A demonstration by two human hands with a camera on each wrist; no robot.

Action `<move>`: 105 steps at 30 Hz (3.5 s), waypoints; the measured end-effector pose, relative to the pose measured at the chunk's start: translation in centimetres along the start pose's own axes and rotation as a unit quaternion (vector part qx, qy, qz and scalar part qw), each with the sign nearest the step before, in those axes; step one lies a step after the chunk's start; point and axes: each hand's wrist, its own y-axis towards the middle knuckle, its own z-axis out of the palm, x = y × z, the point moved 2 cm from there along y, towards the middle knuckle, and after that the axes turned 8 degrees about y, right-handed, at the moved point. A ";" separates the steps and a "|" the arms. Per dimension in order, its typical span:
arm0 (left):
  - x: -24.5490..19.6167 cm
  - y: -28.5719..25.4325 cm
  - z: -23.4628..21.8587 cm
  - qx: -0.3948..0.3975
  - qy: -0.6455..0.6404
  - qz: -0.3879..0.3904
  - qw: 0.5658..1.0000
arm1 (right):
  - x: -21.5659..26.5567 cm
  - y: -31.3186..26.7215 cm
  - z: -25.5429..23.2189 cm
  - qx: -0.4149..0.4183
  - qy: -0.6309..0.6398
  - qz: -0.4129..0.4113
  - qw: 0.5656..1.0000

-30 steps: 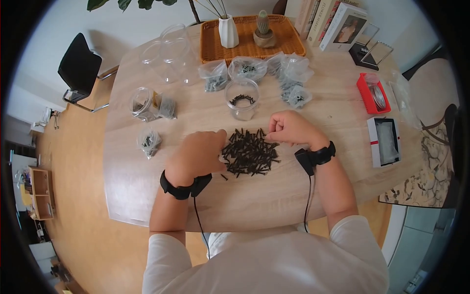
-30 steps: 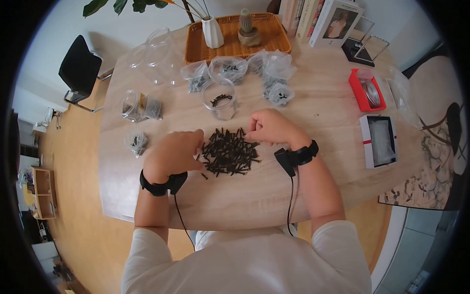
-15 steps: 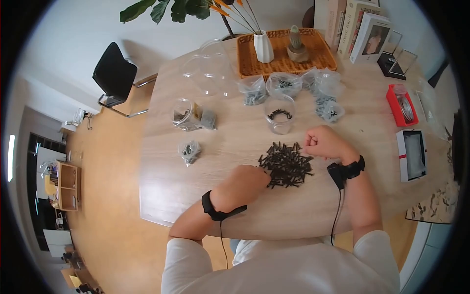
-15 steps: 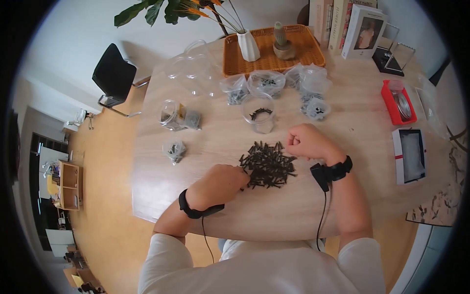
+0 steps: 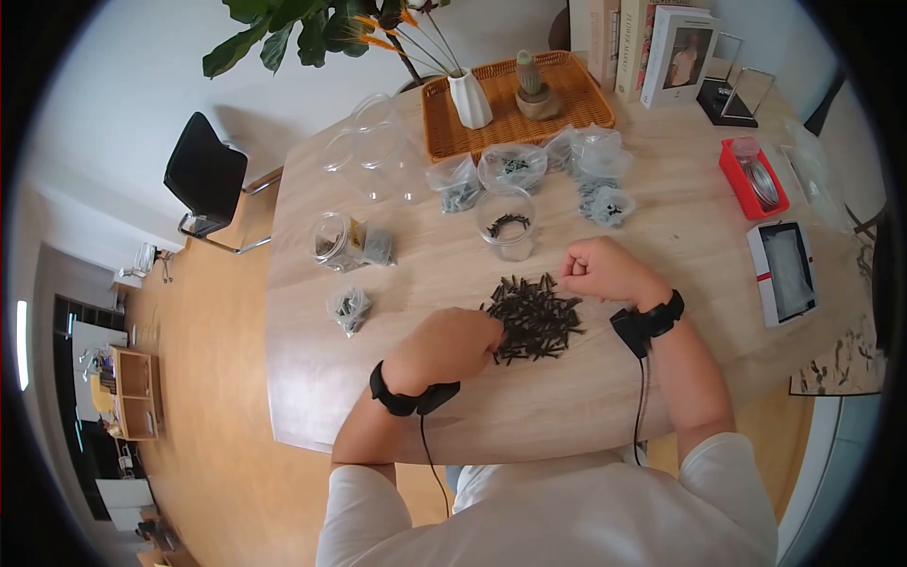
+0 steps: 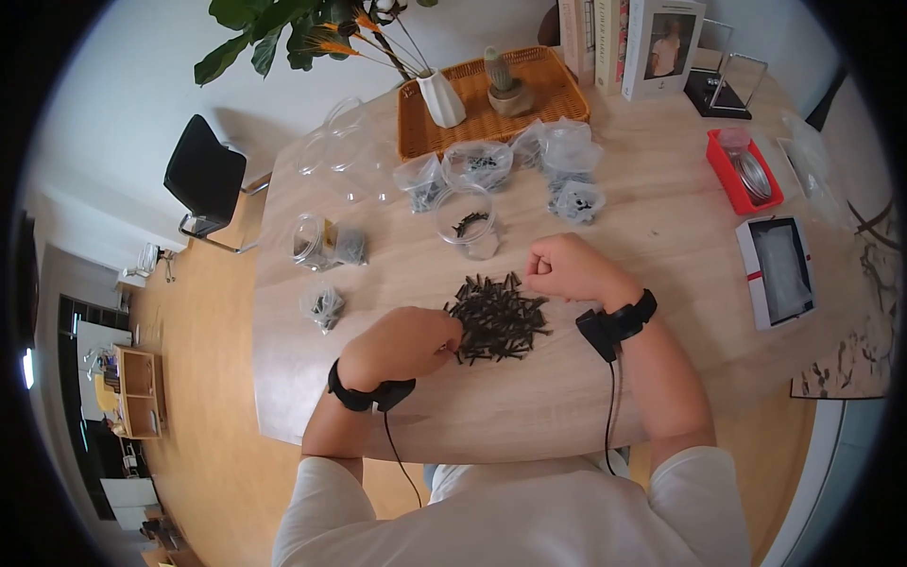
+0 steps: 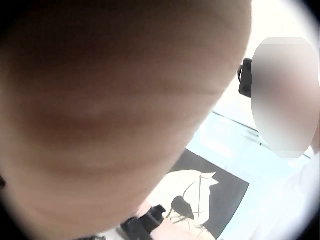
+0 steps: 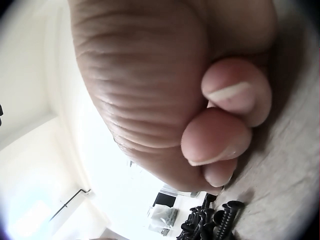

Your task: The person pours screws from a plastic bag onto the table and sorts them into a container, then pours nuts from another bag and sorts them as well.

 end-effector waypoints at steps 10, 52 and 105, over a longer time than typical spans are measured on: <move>-1.8 2.7 -8.8 -0.381 -0.133 -0.039 0.914 | -0.3 0.0 -0.2 -0.017 -0.003 -0.027 0.999; 6.7 6.1 3.4 -0.208 -0.377 -0.070 0.900 | 4.6 0.8 1.8 -0.216 0.196 -0.191 0.937; 6.5 5.2 1.9 -0.199 -0.242 -0.013 0.950 | 1.4 0.1 3.1 -0.044 -0.141 -0.175 0.973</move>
